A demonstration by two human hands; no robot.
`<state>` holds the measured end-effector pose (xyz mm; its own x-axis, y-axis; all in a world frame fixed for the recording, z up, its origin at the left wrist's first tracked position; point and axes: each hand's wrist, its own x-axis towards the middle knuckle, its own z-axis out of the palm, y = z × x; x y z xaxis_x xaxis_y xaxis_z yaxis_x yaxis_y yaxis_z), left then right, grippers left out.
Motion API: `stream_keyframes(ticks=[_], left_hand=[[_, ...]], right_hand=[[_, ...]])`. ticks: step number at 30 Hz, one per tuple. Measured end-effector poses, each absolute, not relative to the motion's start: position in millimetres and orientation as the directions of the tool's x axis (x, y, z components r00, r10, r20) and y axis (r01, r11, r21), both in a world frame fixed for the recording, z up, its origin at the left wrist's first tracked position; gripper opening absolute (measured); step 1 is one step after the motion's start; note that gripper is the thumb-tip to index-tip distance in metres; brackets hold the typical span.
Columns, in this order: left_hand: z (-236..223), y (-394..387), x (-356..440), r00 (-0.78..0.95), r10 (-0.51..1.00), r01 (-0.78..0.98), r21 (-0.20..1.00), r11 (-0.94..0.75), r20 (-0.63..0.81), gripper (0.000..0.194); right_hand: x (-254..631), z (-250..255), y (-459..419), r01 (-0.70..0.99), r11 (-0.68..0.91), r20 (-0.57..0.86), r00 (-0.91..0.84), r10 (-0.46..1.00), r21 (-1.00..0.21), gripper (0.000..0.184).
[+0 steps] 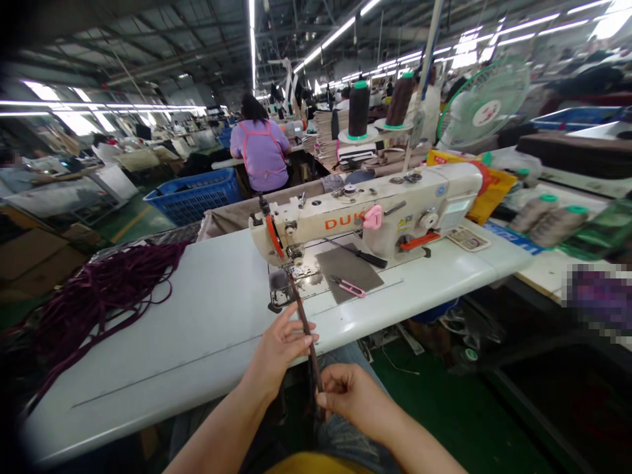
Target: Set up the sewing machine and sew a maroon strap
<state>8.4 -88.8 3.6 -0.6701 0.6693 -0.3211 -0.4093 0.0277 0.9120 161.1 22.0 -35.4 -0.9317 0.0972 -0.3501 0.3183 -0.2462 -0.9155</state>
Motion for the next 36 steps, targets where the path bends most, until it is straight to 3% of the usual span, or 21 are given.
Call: stream_keyframes(ticks=[15,29,36], left_hand=[[11.2,-99.0,1.3,-0.529,0.803,-0.438,0.899,0.019,-0.275,0.103],[5.8,-101.2,3.1,-0.536,0.799,-0.413,0.91,0.034,-0.273,0.095],[7.2,-95.3,4.8,-0.647,0.722,-0.333,0.943,0.02,-0.245,0.09]], right_hand=[[164.7,-39.1,21.2,0.338,-0.322,-0.387,-0.917,0.098,-0.884,0.048],[166.0,-39.9,20.2,0.332,-0.405,-0.395,-0.915,0.081,-0.852,0.054],[169.3,-30.5,20.1,0.31,-0.364,-0.382,-0.913,0.145,-0.878,0.049]])
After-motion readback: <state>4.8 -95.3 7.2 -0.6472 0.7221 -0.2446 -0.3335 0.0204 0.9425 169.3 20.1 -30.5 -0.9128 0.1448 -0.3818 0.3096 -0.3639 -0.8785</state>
